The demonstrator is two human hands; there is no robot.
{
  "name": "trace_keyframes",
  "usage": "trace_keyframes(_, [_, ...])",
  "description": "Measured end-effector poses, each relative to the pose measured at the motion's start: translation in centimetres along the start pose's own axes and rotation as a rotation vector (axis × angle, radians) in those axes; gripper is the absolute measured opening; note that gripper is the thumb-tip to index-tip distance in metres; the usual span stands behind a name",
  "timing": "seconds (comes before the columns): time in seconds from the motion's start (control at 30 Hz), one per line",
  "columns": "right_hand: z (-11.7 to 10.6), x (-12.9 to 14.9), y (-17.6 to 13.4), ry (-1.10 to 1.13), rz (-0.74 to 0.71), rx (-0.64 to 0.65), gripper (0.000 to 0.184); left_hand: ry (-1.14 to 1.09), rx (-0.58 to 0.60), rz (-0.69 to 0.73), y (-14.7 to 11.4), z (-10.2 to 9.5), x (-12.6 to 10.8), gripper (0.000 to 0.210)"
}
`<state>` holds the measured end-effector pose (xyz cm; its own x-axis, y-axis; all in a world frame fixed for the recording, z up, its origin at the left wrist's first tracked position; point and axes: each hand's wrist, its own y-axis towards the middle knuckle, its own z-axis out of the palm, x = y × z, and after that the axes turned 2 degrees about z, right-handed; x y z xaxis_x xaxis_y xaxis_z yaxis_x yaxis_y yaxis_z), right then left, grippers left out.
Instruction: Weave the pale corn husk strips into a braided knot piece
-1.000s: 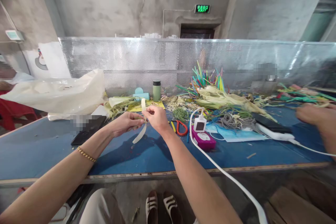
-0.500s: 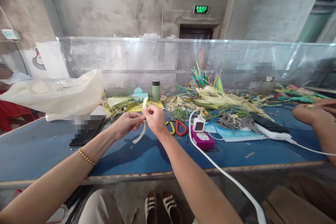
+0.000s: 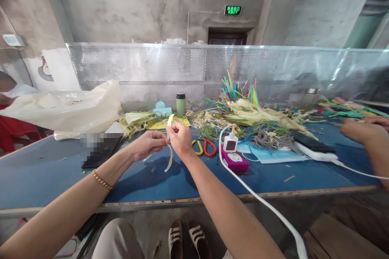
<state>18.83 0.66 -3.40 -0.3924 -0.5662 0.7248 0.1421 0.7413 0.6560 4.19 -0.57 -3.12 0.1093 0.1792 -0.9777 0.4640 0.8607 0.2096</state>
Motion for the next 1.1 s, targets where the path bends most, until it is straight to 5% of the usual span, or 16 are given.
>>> trace_keyframes(0.3, [-0.1, 0.4, 0.0, 0.114, 0.053, 0.039, 0.024, -0.06, 0.016, 0.015, -0.3, -0.3, -0.5, 0.042])
trace_keyframes(0.67, [0.2, 0.1, -0.1, 0.048, 0.032, 0.089, 0.024, 0.054, 0.029, -0.022, -0.2, -0.2, -0.2, 0.022])
trace_keyframes(0.77, [-0.4, -0.1, 0.4, -0.09, -0.009, 0.116, 0.027, -0.001, -0.067, -0.056, 0.0, -0.4, -0.1, 0.015])
trace_keyframes(0.9, [-1.5, 0.2, 0.8, -0.397, -0.207, -0.124, 0.022, -0.148, -0.257, -0.035, 0.6, -1.1, 0.0, 0.01])
trace_keyframes(1.1, [-0.9, 0.7, -0.1, -0.203, -0.13, 0.26, 0.015, -0.254, -0.302, -0.004, 1.1, -1.7, 0.3, 0.009])
